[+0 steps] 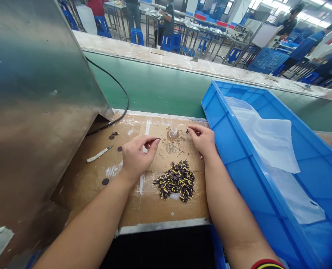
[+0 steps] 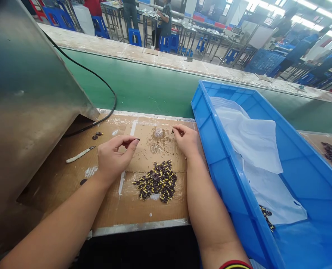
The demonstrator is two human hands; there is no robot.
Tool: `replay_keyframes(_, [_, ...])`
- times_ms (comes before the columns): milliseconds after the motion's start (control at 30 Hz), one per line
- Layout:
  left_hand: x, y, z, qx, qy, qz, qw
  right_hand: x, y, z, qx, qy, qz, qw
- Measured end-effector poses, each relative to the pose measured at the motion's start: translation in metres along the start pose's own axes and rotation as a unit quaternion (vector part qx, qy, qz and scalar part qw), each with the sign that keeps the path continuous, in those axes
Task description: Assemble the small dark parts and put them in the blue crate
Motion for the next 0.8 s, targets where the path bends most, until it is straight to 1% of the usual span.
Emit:
replay_keyframes(67, [-0.0006, 0.0012, -0.0003, -0.001, 0.004, 0.002, 1.0, -0.0012, -0.0035, 0.0, -0.045, 0.019, 0.035, 0.998])
replay_keyframes(133, [-0.0008, 0.0017, -0.0004, -0.003, 0.006, 0.004, 1.0, -0.0021, -0.0062, -0.0023, -0.068, 0.026, 0.059, 0.996])
replay_keyframes(300, [0.0006, 0.0005, 0.0004, -0.008, -0.004, 0.001, 1.0, -0.0021, -0.0095, -0.0089, -0.112, 0.041, 0.099, 0.988])
replay_keyframes(667, [0.0, 0.0004, 0.0006, -0.012, -0.003, 0.005, 1.0, 0.0013, -0.0048, -0.0068, -0.167, 0.067, 0.132, 0.975])
replay_keyframes(800, [-0.0001, 0.0008, 0.0009, -0.012, -0.002, 0.006, 1.0, 0.0034, -0.0019, -0.0069, -0.205, 0.082, 0.145, 0.965])
Point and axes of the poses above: each hand's wrist, its own x-axis towards the middle knuckle, its own z-axis out of the back of the hand, y = z × x, the point moved 5 cm from there along x, towards the middle knuckle, and after that the axes turned 13 degrees about -y, right-handed, at the moved point
